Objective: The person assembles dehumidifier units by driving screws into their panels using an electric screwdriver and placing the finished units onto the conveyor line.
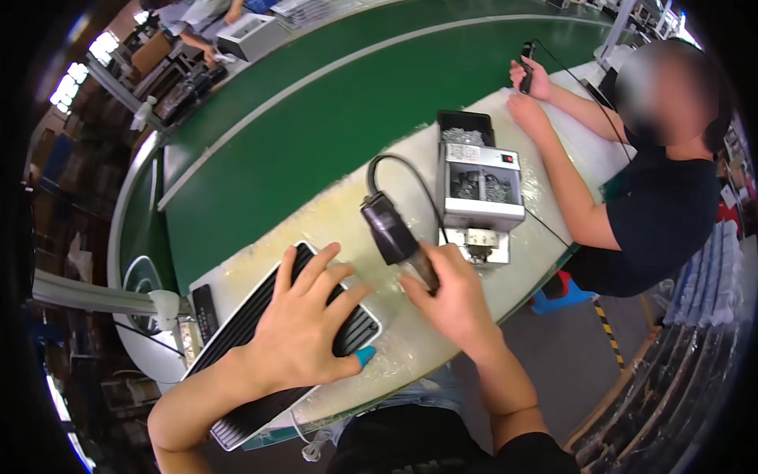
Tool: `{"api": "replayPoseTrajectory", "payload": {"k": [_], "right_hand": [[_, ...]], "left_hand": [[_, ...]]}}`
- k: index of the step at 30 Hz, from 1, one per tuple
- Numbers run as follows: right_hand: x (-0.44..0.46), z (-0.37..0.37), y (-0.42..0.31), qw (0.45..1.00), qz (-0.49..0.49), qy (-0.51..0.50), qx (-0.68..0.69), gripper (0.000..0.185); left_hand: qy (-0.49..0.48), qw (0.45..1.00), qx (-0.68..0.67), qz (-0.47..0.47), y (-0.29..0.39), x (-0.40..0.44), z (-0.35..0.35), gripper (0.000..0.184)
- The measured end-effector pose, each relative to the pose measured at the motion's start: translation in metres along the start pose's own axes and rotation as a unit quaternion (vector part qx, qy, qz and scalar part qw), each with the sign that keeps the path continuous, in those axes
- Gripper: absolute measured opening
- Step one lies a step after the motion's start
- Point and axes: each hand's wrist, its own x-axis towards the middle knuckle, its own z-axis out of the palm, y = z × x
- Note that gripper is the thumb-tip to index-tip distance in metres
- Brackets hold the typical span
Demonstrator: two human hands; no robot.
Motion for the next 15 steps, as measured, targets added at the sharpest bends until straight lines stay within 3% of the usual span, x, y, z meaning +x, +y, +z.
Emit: {"api": "replayPoseTrajectory", "payload": {"k": [3, 5, 7, 9, 11, 13, 15], "right_hand": [[-0.029, -0.045, 0.024, 0.957, 0.065, 0.078, 0.273, 0.046], [-0.027, -0.069, 0.027, 0.882, -0.024, 0.150, 0.446, 0.053], [-0.021, -0.085, 0.022, 0.885, -0.107, 0.264, 0.368, 0.057], [-0.009, -0.088, 0.018, 0.881, -0.150, 0.299, 0.334, 0.061], [-0.001, -0.083, 0.012, 0.826, -0.212, 0.334, 0.401, 0.067], [0.007, -0.080, 0.013, 0.876, -0.223, 0.347, 0.252, 0.073], [0.017, -0.075, 0.009, 0.875, -0.246, 0.397, 0.125, 0.070]], "left_hand": [[0.016, 0.999, -0.030, 0.000, 0.002, 0.005, 0.004, 0.061], [0.032, 0.999, -0.043, 0.008, 0.003, 0.010, 0.006, 0.059], [0.025, 0.999, -0.047, 0.011, 0.005, 0.015, 0.006, 0.059], [0.035, 0.998, -0.053, 0.017, 0.006, 0.019, 0.008, 0.058], [0.049, 0.997, -0.049, 0.035, 0.007, 0.023, 0.008, 0.058], [0.054, 0.997, -0.049, 0.036, 0.009, 0.027, 0.007, 0.053], [0.058, 0.996, -0.049, 0.037, 0.011, 0.029, 0.005, 0.048]]}}
